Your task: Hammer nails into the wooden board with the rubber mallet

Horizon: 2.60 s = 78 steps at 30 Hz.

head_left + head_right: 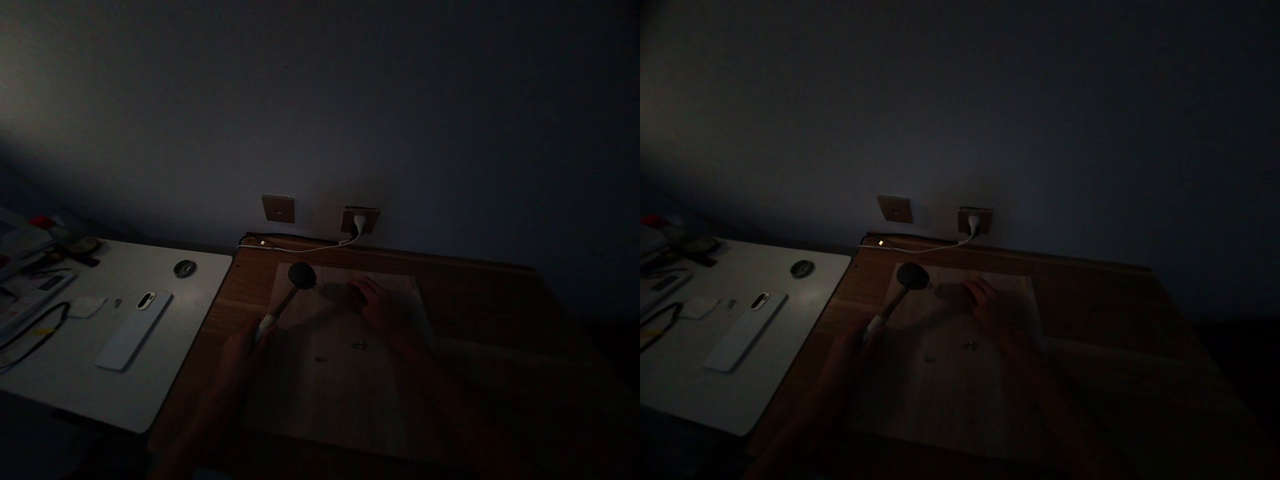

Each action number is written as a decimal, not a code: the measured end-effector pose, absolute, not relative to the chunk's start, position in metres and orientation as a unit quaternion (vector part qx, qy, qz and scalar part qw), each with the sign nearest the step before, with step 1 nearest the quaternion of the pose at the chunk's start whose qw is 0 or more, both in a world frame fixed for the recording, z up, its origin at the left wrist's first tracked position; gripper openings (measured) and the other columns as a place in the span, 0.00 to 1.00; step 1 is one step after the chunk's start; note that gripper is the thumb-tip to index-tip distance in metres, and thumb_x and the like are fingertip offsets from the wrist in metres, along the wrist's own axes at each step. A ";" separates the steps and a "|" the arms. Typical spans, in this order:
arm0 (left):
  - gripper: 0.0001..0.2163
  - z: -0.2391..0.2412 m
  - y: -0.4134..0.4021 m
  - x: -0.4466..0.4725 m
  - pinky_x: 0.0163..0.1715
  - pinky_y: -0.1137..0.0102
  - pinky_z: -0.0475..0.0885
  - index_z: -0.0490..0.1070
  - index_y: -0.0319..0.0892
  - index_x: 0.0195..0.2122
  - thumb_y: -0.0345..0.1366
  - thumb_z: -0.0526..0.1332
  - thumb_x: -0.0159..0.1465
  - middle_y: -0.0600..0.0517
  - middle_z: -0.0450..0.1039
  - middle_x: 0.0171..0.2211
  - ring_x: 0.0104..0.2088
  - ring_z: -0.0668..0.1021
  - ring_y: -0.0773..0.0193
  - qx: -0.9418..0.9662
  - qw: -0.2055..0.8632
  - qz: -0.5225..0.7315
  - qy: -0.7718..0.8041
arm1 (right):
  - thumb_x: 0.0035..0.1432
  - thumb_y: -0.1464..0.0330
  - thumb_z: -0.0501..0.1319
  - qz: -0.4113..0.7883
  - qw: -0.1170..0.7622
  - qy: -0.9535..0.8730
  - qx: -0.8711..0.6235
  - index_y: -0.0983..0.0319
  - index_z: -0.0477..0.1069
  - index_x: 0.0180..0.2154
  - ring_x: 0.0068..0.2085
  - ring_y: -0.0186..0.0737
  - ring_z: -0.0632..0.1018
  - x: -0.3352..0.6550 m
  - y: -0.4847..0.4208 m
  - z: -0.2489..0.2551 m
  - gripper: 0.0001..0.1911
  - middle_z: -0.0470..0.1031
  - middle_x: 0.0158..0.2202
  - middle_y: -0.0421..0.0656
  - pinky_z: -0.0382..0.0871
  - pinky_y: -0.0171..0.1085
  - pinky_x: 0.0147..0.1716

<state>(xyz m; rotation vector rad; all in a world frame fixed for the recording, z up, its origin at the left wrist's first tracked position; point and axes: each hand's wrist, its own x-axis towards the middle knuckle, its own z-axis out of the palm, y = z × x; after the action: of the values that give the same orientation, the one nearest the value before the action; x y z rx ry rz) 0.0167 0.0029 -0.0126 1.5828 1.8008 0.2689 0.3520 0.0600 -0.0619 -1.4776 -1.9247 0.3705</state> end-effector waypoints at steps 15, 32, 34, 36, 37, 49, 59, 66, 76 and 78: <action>0.18 -0.010 0.004 0.021 0.29 0.72 0.64 0.75 0.43 0.47 0.51 0.53 0.72 0.47 0.81 0.36 0.36 0.82 0.57 0.625 0.347 0.090 0.693 | 0.63 0.69 0.61 0.196 0.320 -0.724 -0.579 0.57 0.78 0.48 0.50 0.48 0.80 0.351 0.071 -0.060 0.13 0.81 0.49 0.48 0.73 0.48 0.54; 0.12 0.000 0.030 0.080 0.28 0.71 0.59 0.71 0.46 0.45 0.47 0.55 0.73 0.47 0.82 0.36 0.38 0.84 0.55 0.749 0.295 0.000 0.593 | 0.61 0.67 0.64 0.198 0.324 -0.692 -0.614 0.59 0.77 0.47 0.48 0.51 0.81 0.389 0.020 -0.047 0.12 0.81 0.46 0.50 0.75 0.50 0.50; 0.12 -0.001 0.029 0.082 0.29 0.71 0.60 0.71 0.46 0.46 0.47 0.54 0.74 0.47 0.82 0.36 0.37 0.84 0.56 0.740 0.308 0.012 0.598 | 0.64 0.68 0.61 0.220 0.301 -0.730 -0.572 0.59 0.77 0.47 0.46 0.48 0.81 0.390 0.007 -0.040 0.11 0.81 0.46 0.48 0.76 0.47 0.48; 0.13 0.000 0.027 0.084 0.29 0.71 0.61 0.71 0.45 0.46 0.47 0.54 0.74 0.47 0.81 0.35 0.36 0.83 0.56 0.731 0.313 0.017 0.606 | 0.66 0.72 0.59 0.244 0.260 -0.782 -0.511 0.58 0.77 0.48 0.47 0.45 0.81 0.385 -0.004 -0.031 0.13 0.80 0.48 0.47 0.75 0.45 0.48; 0.13 0.000 0.027 0.084 0.29 0.71 0.61 0.71 0.45 0.46 0.47 0.54 0.74 0.46 0.81 0.35 0.36 0.83 0.56 0.728 0.312 0.017 0.610 | 0.66 0.74 0.58 0.251 0.235 -0.804 -0.485 0.58 0.78 0.49 0.48 0.45 0.80 0.382 -0.008 -0.026 0.14 0.80 0.48 0.47 0.75 0.44 0.49; 0.16 -0.006 0.029 0.079 0.28 0.71 0.60 0.72 0.42 0.43 0.49 0.53 0.72 0.48 0.80 0.32 0.33 0.81 0.57 0.711 0.347 0.083 0.606 | 0.58 0.77 0.64 0.228 0.198 -0.797 -0.523 0.60 0.80 0.45 0.43 0.44 0.81 0.375 0.016 -0.024 0.14 0.80 0.45 0.47 0.75 0.41 0.44; 0.20 -0.010 0.029 0.076 0.26 0.71 0.59 0.72 0.42 0.39 0.54 0.52 0.70 0.50 0.76 0.29 0.30 0.79 0.59 0.696 0.353 0.118 0.614 | 0.54 0.81 0.62 0.189 0.279 -0.737 -0.586 0.58 0.82 0.42 0.46 0.44 0.82 0.382 0.069 -0.036 0.19 0.81 0.46 0.45 0.74 0.43 0.49; 0.22 -0.012 0.031 0.074 0.26 0.71 0.59 0.72 0.41 0.37 0.56 0.51 0.69 0.52 0.74 0.27 0.28 0.77 0.61 0.691 0.374 0.155 0.599 | 0.58 0.80 0.60 0.179 0.291 -0.743 -0.576 0.55 0.81 0.47 0.48 0.44 0.82 0.378 0.069 -0.043 0.20 0.81 0.49 0.44 0.76 0.43 0.51; 0.22 -0.012 0.032 0.074 0.26 0.71 0.59 0.72 0.42 0.39 0.56 0.52 0.69 0.51 0.74 0.27 0.29 0.77 0.60 0.688 0.371 0.142 0.607 | 0.60 0.78 0.60 0.160 0.280 -0.773 -0.546 0.57 0.80 0.44 0.49 0.45 0.82 0.383 0.066 -0.049 0.16 0.81 0.48 0.46 0.77 0.45 0.53; 0.21 -0.011 0.032 0.075 0.27 0.71 0.60 0.72 0.42 0.39 0.55 0.52 0.69 0.51 0.75 0.28 0.30 0.78 0.60 0.687 0.377 0.143 0.604 | 0.60 0.77 0.60 0.157 0.276 -0.778 -0.541 0.57 0.80 0.45 0.51 0.46 0.81 0.383 0.064 -0.050 0.16 0.80 0.49 0.47 0.76 0.47 0.54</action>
<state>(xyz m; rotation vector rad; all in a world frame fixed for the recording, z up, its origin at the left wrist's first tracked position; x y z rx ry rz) 0.0748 0.0318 -0.0105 1.7569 1.5456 0.3647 0.3829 0.0643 -0.0501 -1.4546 -2.0911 0.4209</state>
